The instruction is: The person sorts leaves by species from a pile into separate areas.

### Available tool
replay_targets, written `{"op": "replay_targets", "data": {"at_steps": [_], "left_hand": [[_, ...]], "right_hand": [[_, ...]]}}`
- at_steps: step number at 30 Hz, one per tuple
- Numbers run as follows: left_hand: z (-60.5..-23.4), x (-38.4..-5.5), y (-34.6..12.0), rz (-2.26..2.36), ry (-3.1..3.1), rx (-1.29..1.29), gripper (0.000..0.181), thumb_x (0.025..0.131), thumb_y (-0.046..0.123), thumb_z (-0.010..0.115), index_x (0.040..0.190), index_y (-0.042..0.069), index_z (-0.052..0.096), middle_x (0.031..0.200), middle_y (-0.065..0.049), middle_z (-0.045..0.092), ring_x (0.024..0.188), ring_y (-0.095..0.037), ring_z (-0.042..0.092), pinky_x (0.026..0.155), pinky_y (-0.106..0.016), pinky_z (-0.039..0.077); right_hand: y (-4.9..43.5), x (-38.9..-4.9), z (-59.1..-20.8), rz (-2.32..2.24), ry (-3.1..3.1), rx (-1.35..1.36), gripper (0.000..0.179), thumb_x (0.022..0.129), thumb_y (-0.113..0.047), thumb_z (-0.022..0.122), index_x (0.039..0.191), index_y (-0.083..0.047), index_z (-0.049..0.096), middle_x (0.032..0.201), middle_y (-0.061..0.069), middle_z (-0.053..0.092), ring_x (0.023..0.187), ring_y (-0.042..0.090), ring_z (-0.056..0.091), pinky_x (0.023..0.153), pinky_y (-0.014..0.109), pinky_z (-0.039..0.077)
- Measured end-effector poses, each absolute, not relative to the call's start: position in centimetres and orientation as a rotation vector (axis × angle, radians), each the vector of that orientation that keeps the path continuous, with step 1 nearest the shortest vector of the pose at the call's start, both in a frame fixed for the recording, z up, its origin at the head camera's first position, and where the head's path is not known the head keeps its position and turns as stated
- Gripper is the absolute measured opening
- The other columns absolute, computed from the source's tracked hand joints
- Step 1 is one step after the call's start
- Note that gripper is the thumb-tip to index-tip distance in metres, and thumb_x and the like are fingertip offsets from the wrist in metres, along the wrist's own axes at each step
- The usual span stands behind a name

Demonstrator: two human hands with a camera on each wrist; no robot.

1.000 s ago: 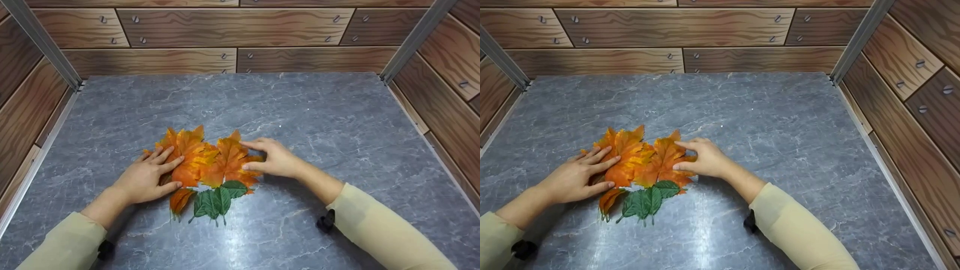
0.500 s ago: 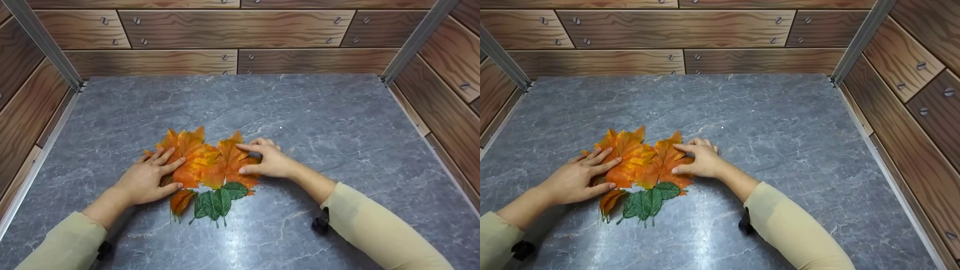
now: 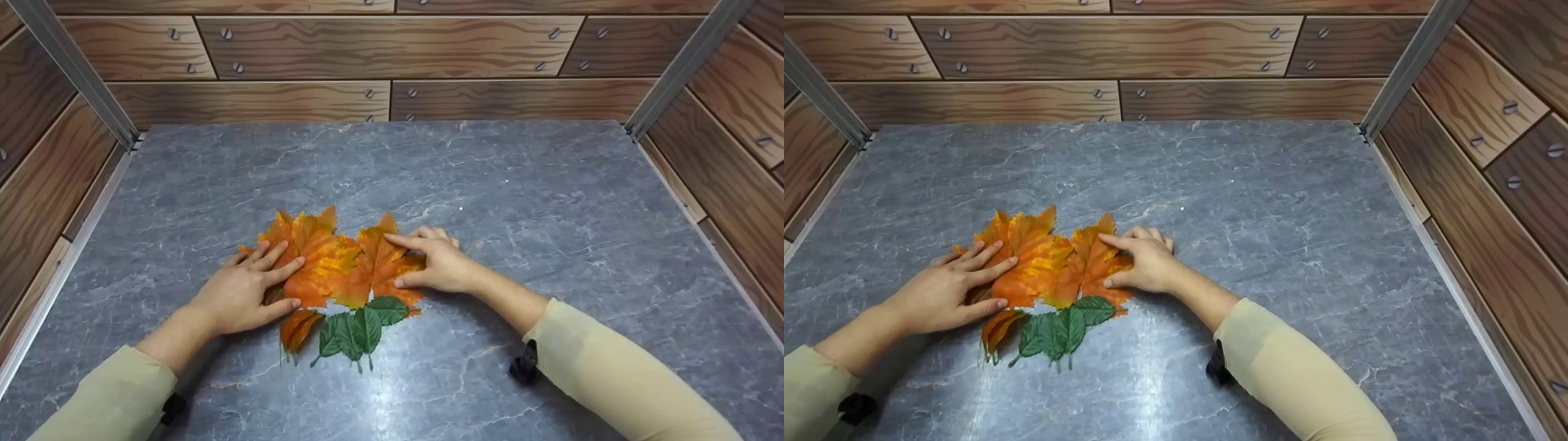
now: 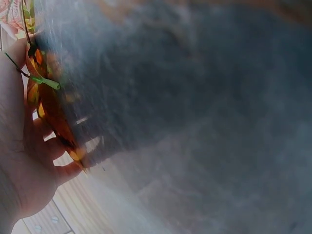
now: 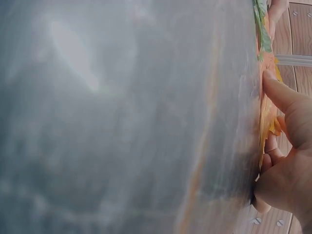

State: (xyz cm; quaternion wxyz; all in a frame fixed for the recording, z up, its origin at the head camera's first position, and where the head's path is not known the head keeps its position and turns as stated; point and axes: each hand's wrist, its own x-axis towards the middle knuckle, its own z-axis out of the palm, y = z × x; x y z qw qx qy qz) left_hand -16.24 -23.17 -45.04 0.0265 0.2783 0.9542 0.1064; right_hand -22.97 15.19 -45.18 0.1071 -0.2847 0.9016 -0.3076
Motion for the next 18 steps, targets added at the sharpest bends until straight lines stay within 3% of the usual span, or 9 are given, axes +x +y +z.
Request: {"op": "replay_targets", "data": {"at_steps": [9,18], "left_hand": [[-45.30,-16.20,-23.20,0.324,2.953,0.873,0.075,0.103,0.066,0.054,0.163,0.023,0.045,0.170,-0.019,0.030,0.152,-0.051,0.031,0.120,-0.070,0.027],[-45.10,-16.39,-23.08,0.308,2.953,0.878,0.075,0.103,0.066,0.055,0.163,0.023,0.045,0.169,-0.020,0.031,0.152,-0.051,0.031,0.120,-0.070,0.027]], "right_hand": [[15.38,-23.01,-45.15,-0.887,2.645,-0.853,0.084,0.088,-0.042,0.087,0.161,-0.029,0.048,0.134,0.005,0.061,0.125,0.028,0.048,0.105,0.052,0.031],[15.56,-23.08,-44.98,-0.954,2.626,-0.828,0.078,0.091,-0.028,0.085,0.161,-0.025,0.050,0.145,0.009,0.061,0.134,0.034,0.048,0.116,0.058,0.030]]}}
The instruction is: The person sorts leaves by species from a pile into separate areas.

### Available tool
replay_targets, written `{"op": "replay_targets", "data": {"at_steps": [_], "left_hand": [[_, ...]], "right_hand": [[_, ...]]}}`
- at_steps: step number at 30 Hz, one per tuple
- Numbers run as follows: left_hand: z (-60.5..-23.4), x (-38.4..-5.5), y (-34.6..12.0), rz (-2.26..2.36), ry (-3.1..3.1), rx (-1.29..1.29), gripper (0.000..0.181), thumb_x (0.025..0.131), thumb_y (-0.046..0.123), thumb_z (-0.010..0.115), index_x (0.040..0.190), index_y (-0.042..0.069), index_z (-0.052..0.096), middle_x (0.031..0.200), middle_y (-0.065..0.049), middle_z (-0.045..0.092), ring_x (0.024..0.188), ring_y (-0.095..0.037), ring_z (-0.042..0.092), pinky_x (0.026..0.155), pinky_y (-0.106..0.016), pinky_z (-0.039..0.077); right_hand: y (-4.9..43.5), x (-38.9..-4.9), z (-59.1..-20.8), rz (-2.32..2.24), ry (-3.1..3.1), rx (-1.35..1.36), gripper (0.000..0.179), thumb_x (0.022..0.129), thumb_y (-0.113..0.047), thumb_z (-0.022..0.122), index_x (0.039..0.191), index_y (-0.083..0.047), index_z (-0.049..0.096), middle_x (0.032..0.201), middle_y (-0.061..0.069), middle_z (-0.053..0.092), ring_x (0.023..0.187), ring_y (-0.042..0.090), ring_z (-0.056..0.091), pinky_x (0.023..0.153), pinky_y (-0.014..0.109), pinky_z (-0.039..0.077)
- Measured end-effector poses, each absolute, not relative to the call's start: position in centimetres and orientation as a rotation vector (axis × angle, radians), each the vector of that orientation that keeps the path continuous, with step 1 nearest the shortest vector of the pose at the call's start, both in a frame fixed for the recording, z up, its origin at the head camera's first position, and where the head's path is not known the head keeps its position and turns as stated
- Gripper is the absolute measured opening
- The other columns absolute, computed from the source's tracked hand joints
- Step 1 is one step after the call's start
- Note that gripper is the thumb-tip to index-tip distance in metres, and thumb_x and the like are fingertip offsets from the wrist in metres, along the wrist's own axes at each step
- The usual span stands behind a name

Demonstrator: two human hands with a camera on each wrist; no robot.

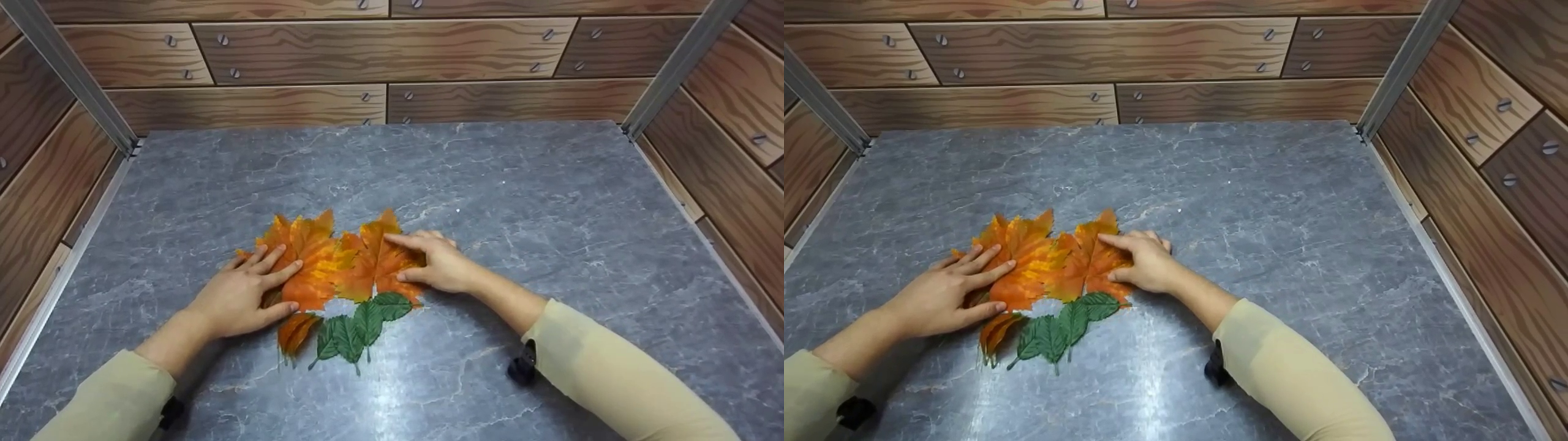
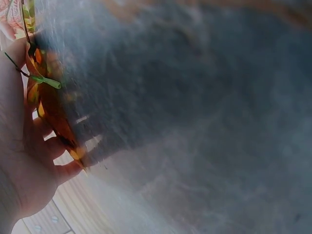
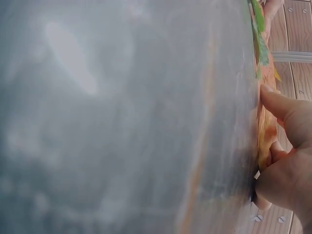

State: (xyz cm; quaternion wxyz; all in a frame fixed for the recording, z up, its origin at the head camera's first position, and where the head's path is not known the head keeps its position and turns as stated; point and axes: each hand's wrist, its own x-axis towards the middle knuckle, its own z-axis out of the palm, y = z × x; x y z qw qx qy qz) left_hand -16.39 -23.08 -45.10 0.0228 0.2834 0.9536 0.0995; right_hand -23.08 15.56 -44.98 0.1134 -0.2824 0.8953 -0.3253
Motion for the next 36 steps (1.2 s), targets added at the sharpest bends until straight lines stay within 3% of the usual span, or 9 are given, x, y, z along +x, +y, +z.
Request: {"op": "replay_targets", "data": {"at_steps": [10,13,16,20,23,30,36], "left_hand": [[-45.2,-16.4,-23.1,0.316,2.945,0.871,0.075,0.103,0.065,0.055,0.164,0.023,0.044,0.170,-0.019,0.030,0.153,-0.050,0.029,0.120,-0.070,0.026],[-45.2,-16.4,-23.0,0.323,2.944,0.868,0.074,0.103,0.065,0.056,0.164,0.023,0.044,0.170,-0.019,0.030,0.154,-0.050,0.028,0.120,-0.071,0.025],[-45.2,-16.4,-23.1,0.322,2.945,0.867,0.074,0.103,0.065,0.055,0.164,0.023,0.044,0.170,-0.019,0.030,0.154,-0.050,0.028,0.120,-0.071,0.025],[-45.2,-16.4,-23.1,0.318,2.946,0.863,0.075,0.103,0.066,0.054,0.164,0.023,0.044,0.170,-0.019,0.029,0.154,-0.050,0.028,0.120,-0.072,0.025],[-45.2,-16.4,-23.1,0.316,2.946,0.860,0.075,0.103,0.066,0.054,0.164,0.023,0.044,0.170,-0.019,0.029,0.154,-0.050,0.028,0.120,-0.071,0.025],[-45.2,-16.5,-23.0,0.312,2.951,0.861,0.074,0.103,0.065,0.056,0.163,0.023,0.045,0.170,-0.019,0.029,0.153,-0.050,0.029,0.120,-0.072,0.026],[-45.1,-16.4,-23.1,0.310,2.952,0.856,0.074,0.103,0.065,0.055,0.164,0.023,0.045,0.170,-0.019,0.030,0.153,-0.050,0.029,0.120,-0.071,0.026]], "right_hand": [[15.7,-23.3,-44.4,-1.194,2.482,-0.803,0.074,0.090,0.001,0.079,0.158,-0.016,0.053,0.156,0.012,0.055,0.143,0.032,0.051,0.120,0.049,0.039],[16.0,-23.4,-44.2,-1.240,2.459,-0.776,0.072,0.091,0.001,0.078,0.157,-0.017,0.055,0.156,0.010,0.055,0.141,0.029,0.053,0.116,0.045,0.044],[16.1,-23.4,-43.9,-1.287,2.432,-0.754,0.072,0.091,0.002,0.078,0.156,-0.019,0.056,0.155,0.010,0.056,0.126,0.025,0.063,0.103,0.041,0.055],[16.4,-23.5,-43.4,-1.346,2.417,-0.748,0.071,0.090,0.002,0.079,0.155,-0.018,0.057,0.155,0.010,0.057,0.107,0.021,0.068,0.091,0.035,0.059],[16.5,-23.5,-43.2,-1.390,2.417,-0.764,0.069,0.090,0.000,0.079,0.154,-0.014,0.058,0.152,0.011,0.059,0.106,0.022,0.068,0.092,0.034,0.058],[16.8,-23.6,-42.3,-1.530,2.365,-0.752,0.067,0.091,0.001,0.080,0.153,-0.009,0.058,0.126,0.013,0.070,0.108,0.024,0.067,0.089,0.031,0.060],[16.9,-23.4,-41.0,-1.708,2.249,-0.639,0.063,0.094,0.001,0.079,0.153,-0.009,0.059,0.125,0.015,0.071,0.103,0.022,0.071,0.082,0.035,0.064]]}}
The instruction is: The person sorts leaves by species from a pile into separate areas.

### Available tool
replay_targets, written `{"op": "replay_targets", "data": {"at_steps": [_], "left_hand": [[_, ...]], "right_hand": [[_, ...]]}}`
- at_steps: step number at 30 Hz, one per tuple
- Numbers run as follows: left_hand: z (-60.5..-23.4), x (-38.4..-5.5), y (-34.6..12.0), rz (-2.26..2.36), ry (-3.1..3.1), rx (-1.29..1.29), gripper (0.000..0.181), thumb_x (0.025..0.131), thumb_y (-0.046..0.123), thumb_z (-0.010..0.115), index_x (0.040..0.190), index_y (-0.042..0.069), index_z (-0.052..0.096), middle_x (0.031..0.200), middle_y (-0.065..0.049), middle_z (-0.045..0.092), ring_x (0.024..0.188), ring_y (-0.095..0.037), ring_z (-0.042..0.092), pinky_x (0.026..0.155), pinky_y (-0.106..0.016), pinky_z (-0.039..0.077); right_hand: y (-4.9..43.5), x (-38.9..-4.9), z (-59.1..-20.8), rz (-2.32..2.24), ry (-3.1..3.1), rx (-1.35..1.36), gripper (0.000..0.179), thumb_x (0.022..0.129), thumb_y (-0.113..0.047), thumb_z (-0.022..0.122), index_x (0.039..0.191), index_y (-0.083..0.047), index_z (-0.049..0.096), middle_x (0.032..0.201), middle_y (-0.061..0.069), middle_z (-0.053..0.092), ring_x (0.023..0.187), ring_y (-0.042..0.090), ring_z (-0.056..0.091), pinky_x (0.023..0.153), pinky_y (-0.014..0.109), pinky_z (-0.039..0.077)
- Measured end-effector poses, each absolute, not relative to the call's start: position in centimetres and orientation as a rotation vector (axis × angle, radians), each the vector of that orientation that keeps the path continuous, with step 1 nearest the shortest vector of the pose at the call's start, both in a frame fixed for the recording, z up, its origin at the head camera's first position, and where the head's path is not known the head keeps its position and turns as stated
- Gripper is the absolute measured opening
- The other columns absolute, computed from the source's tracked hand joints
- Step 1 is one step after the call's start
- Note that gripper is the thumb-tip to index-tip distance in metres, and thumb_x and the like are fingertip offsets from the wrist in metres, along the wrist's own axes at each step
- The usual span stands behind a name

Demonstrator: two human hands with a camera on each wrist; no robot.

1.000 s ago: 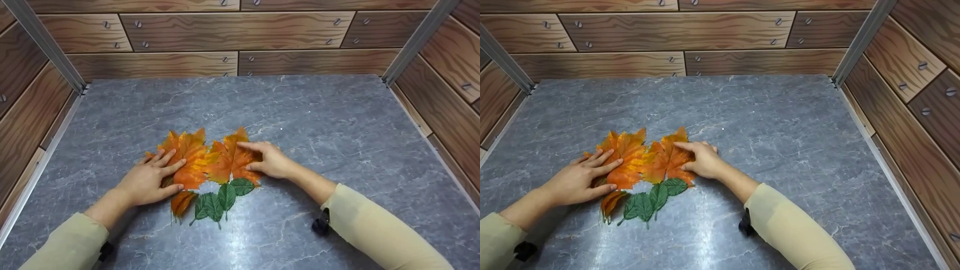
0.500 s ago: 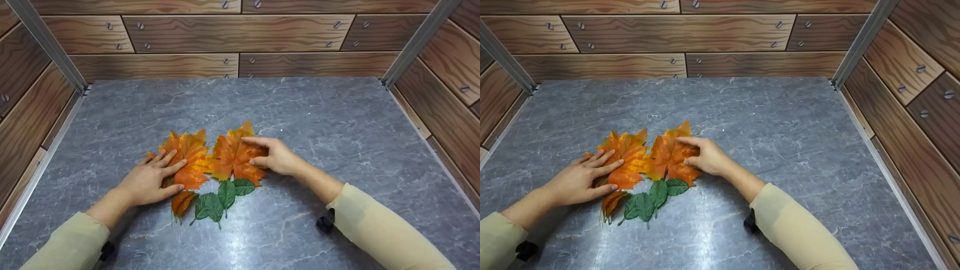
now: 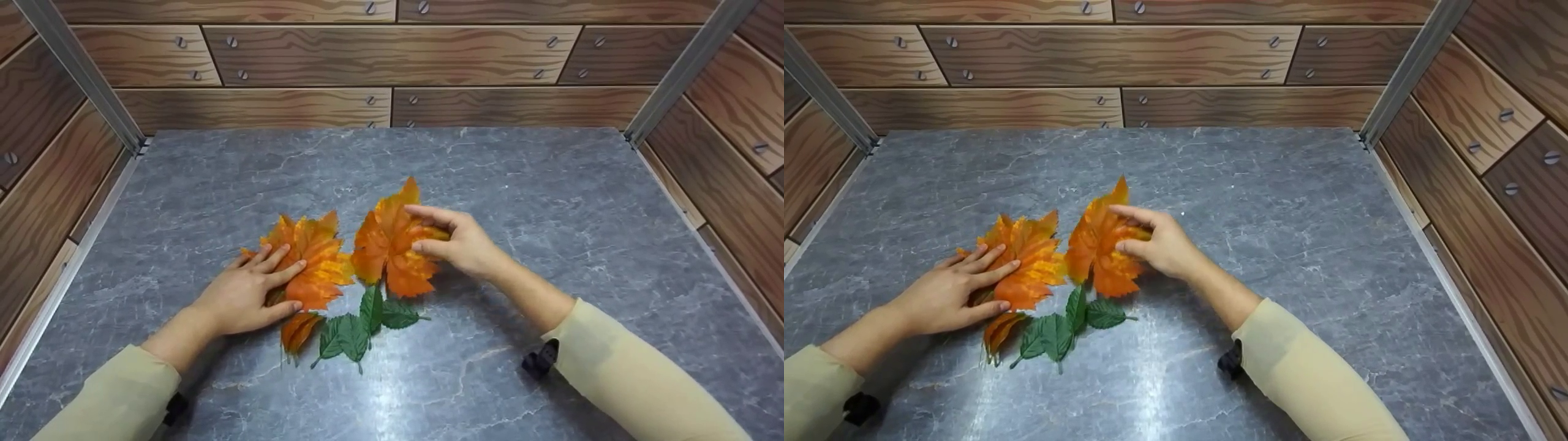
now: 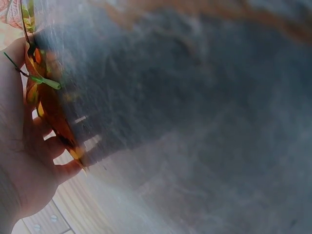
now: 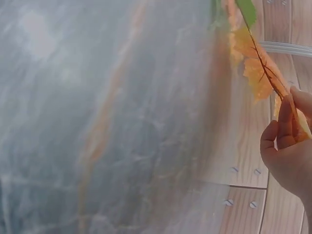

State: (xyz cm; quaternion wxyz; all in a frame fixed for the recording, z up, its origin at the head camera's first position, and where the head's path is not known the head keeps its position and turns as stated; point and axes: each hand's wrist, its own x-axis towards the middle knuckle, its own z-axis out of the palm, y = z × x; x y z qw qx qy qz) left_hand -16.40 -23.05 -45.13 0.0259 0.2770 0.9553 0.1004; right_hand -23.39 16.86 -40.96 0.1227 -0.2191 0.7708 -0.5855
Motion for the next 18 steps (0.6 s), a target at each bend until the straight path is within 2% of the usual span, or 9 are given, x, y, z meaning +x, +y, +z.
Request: {"op": "replay_targets", "data": {"at_steps": [9,18], "left_hand": [[-45.1,-16.6,-23.0,0.325,2.952,0.872,0.074,0.103,0.065,0.055,0.164,0.024,0.044,0.170,-0.019,0.030,0.153,-0.050,0.028,0.120,-0.071,0.026],[-45.2,-16.5,-23.1,0.307,2.951,0.859,0.076,0.103,0.069,0.051,0.164,0.024,0.044,0.170,-0.019,0.029,0.153,-0.050,0.029,0.121,-0.070,0.026]], "right_hand": [[17.9,-23.8,-38.6,-1.897,2.246,-0.580,0.058,0.095,-0.002,0.078,0.150,-0.011,0.062,0.121,0.016,0.071,0.102,0.026,0.073,0.080,0.035,0.064],[20.6,-25.8,-36.7,-2.127,2.180,-0.410,0.056,0.100,-0.003,0.073,0.153,-0.014,0.059,0.117,0.010,0.074,0.094,0.019,0.074,0.074,0.032,0.063]]}}
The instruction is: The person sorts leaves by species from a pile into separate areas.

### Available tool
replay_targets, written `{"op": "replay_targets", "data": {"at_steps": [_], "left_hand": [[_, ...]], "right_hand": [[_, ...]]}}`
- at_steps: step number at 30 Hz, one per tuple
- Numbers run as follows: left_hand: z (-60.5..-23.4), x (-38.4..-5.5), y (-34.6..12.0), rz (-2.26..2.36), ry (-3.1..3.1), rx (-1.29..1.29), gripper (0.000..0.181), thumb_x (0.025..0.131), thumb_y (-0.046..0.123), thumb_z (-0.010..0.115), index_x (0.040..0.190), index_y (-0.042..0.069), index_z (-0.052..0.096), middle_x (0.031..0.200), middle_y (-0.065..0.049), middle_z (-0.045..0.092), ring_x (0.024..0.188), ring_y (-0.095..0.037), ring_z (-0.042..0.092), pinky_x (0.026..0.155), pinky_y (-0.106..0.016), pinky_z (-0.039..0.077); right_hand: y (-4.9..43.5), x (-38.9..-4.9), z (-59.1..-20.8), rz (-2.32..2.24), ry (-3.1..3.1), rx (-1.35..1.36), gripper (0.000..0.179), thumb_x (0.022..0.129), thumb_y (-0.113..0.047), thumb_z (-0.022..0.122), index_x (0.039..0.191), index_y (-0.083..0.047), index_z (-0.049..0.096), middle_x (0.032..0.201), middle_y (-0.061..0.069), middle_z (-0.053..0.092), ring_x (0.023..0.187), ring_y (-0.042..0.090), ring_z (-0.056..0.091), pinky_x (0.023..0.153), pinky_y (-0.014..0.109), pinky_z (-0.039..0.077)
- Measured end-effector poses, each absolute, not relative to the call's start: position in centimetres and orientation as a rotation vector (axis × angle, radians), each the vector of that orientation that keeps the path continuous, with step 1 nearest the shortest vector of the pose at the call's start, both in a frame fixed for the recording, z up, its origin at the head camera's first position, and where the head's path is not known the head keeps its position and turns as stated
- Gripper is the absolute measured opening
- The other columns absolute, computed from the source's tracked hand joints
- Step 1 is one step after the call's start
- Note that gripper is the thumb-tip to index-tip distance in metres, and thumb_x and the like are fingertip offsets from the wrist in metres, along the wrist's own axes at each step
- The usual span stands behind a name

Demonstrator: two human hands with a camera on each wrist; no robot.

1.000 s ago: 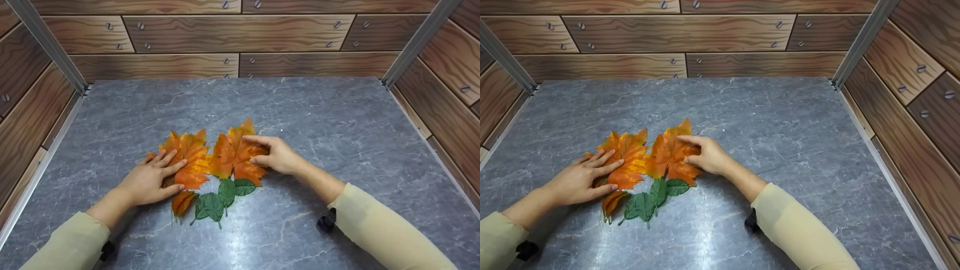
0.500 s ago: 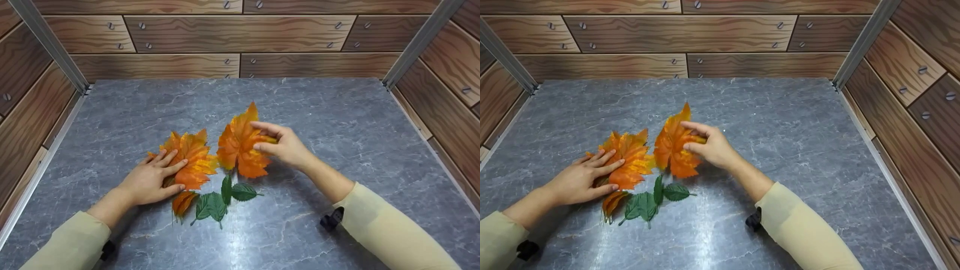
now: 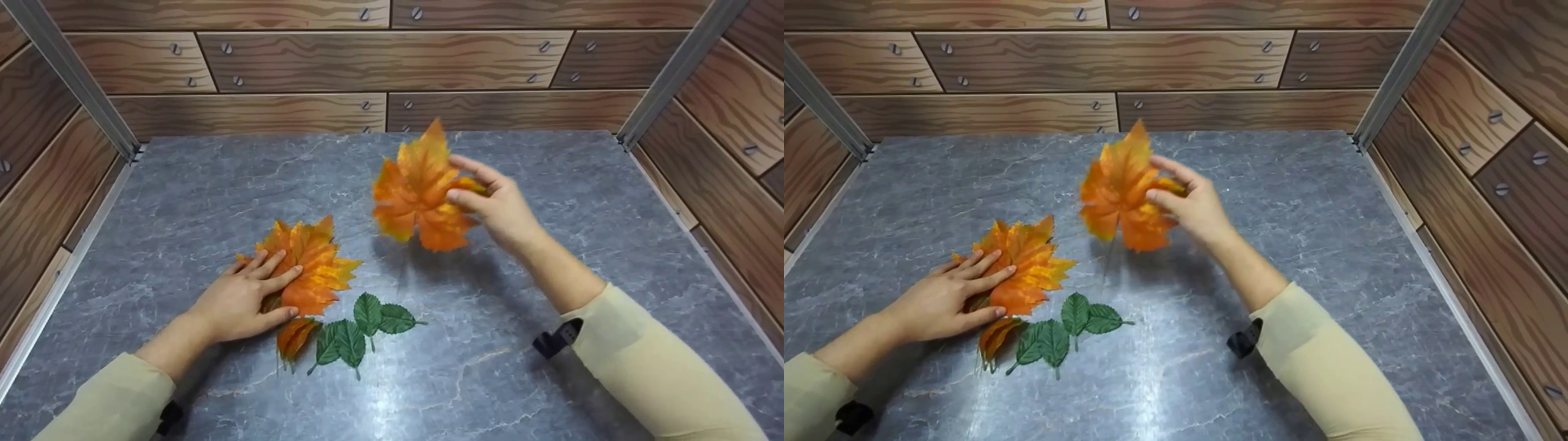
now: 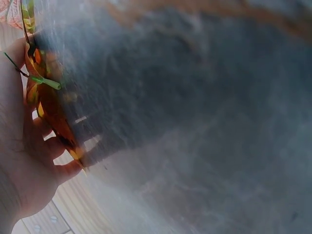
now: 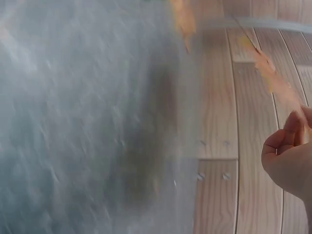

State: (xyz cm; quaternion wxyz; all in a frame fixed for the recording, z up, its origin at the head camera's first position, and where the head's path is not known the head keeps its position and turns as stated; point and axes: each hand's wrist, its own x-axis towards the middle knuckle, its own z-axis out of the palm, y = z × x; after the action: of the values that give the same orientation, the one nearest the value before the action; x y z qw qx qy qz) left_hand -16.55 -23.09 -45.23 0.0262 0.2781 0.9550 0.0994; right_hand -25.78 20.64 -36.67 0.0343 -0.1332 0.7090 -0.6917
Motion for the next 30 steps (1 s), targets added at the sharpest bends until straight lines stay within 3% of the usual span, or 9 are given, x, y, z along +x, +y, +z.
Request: {"op": "replay_targets", "data": {"at_steps": [7,15,30], "left_hand": [[-45.1,-16.5,-23.0,0.308,2.946,0.858,0.075,0.103,0.068,0.052,0.164,0.024,0.044,0.170,-0.019,0.029,0.152,-0.051,0.030,0.121,-0.070,0.026],[-45.0,-16.5,-23.0,0.310,2.952,0.859,0.075,0.103,0.067,0.054,0.163,0.024,0.045,0.170,-0.019,0.030,0.152,-0.051,0.031,0.120,-0.070,0.027],[-45.0,-16.4,-23.0,0.319,2.946,0.853,0.075,0.103,0.067,0.054,0.163,0.023,0.045,0.170,-0.020,0.029,0.152,-0.051,0.030,0.120,-0.071,0.026]], "right_hand": [[24.1,-28.5,-35.5,-2.283,2.212,-0.361,0.063,0.097,0.004,0.074,0.155,-0.012,0.056,0.104,0.006,0.075,0.077,0.014,0.068,0.062,0.024,0.058],[27.7,-31.7,-35.1,-2.425,2.210,-0.240,0.078,0.091,0.008,0.079,0.161,-0.012,0.049,0.102,0.005,0.070,0.078,0.013,0.069,0.063,0.023,0.060],[33.1,-36.4,-38.3,-2.403,2.297,0.080,0.071,0.095,0.006,0.075,0.159,-0.015,0.052,0.112,0.005,0.066,0.085,0.011,0.069,0.068,0.022,0.061]]}}
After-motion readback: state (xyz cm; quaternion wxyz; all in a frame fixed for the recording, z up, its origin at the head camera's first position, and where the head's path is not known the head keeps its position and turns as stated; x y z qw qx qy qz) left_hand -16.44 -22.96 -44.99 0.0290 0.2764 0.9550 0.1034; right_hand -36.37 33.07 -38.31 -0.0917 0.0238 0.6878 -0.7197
